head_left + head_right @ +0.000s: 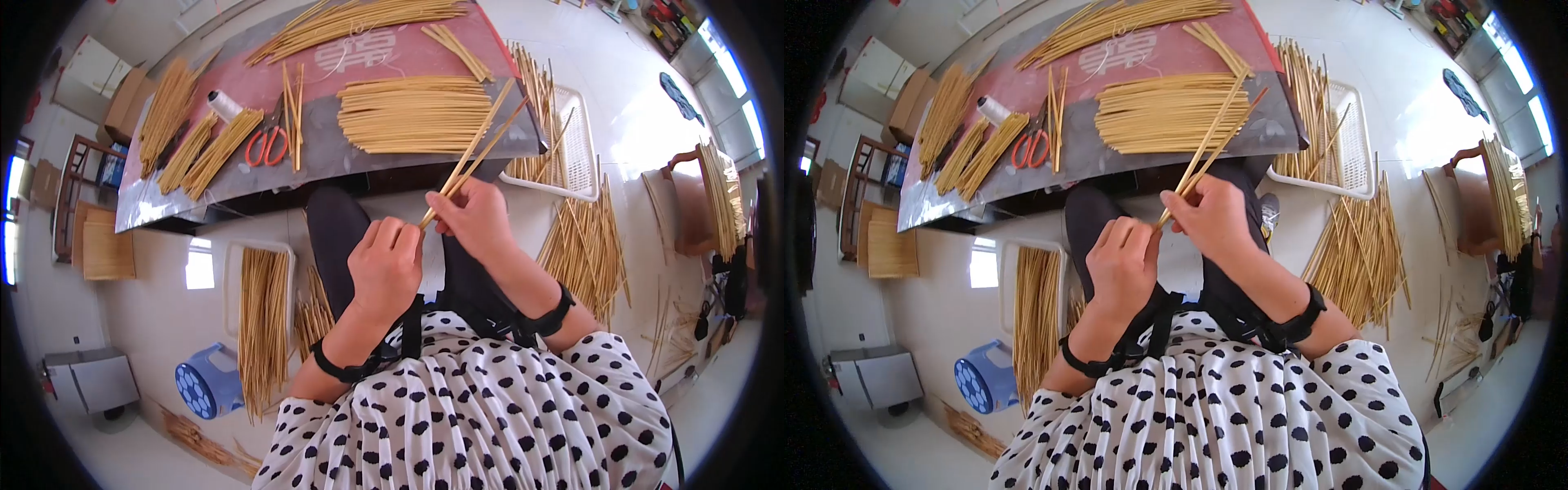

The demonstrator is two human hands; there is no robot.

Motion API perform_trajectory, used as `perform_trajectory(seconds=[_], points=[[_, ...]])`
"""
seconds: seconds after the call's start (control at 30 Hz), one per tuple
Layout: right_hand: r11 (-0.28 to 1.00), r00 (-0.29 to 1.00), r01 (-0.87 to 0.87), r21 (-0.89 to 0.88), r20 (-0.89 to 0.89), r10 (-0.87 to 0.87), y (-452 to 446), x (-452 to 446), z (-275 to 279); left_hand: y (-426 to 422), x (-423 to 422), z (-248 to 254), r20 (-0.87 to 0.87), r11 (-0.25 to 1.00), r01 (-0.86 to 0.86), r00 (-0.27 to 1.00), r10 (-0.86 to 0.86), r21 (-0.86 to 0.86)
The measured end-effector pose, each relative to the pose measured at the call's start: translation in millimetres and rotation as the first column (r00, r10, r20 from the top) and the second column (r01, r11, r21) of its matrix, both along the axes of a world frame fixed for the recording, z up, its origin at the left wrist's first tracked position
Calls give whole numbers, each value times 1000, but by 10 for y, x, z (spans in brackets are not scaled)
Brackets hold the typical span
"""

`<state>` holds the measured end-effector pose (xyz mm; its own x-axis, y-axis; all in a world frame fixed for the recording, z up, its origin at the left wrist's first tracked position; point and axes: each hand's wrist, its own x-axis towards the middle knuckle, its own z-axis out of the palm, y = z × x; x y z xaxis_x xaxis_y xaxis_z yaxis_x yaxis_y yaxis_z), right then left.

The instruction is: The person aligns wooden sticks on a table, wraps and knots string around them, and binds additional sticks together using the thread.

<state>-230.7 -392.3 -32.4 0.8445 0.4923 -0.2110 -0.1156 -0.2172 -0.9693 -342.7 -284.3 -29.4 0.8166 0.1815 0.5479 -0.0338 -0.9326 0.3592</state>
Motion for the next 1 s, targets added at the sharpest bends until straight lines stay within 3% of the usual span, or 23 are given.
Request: perform_trajectory(seconds=[0.13, 0.27, 0.37, 0.53, 0.63, 0.73, 0.77, 0.8, 0.83, 1.0], points=[[999, 996, -27, -47, 86, 30, 1, -47, -56, 35, 17, 64, -199, 970, 68, 980, -20, 233], [997, 985, -40, -62, 165, 50, -21, -75, -66, 132, 48, 68, -237, 945, 170, 966, -103, 280], [997, 990, -51, -50, 130, 57, -38, -63, -19, 173, 27, 71, -246, 948, 229, 954, -173, 221], [996, 994, -85, -32, 65, 87, -46, -51, 84, 167, -48, -22, -4, 958, 275, 961, -276, 83], [988, 987, -153, -16, 38, 153, -23, -82, 93, 195, -87, -58, 67, 948, 289, 952, -300, 131], [987, 974, -154, -54, 158, 161, 37, -132, 81, 204, -114, -72, 135, 957, 263, 951, -279, 125], [989, 948, -130, -75, 281, 147, 65, -120, 83, 220, -114, -92, 132, 957, 260, 952, -276, 125], [990, 908, -104, -92, 399, 133, 90, -120, 83, 243, -120, -115, 107, 974, 226, 969, -223, -20], [990, 908, -108, -90, 396, 135, 111, -128, 84, 259, -134, -125, 75, 970, 182, 982, -171, -163], [992, 883, -115, -47, 452, 124, 176, -129, 168, 198, -165, -9, 207, 974, 193, 964, -166, -119]])
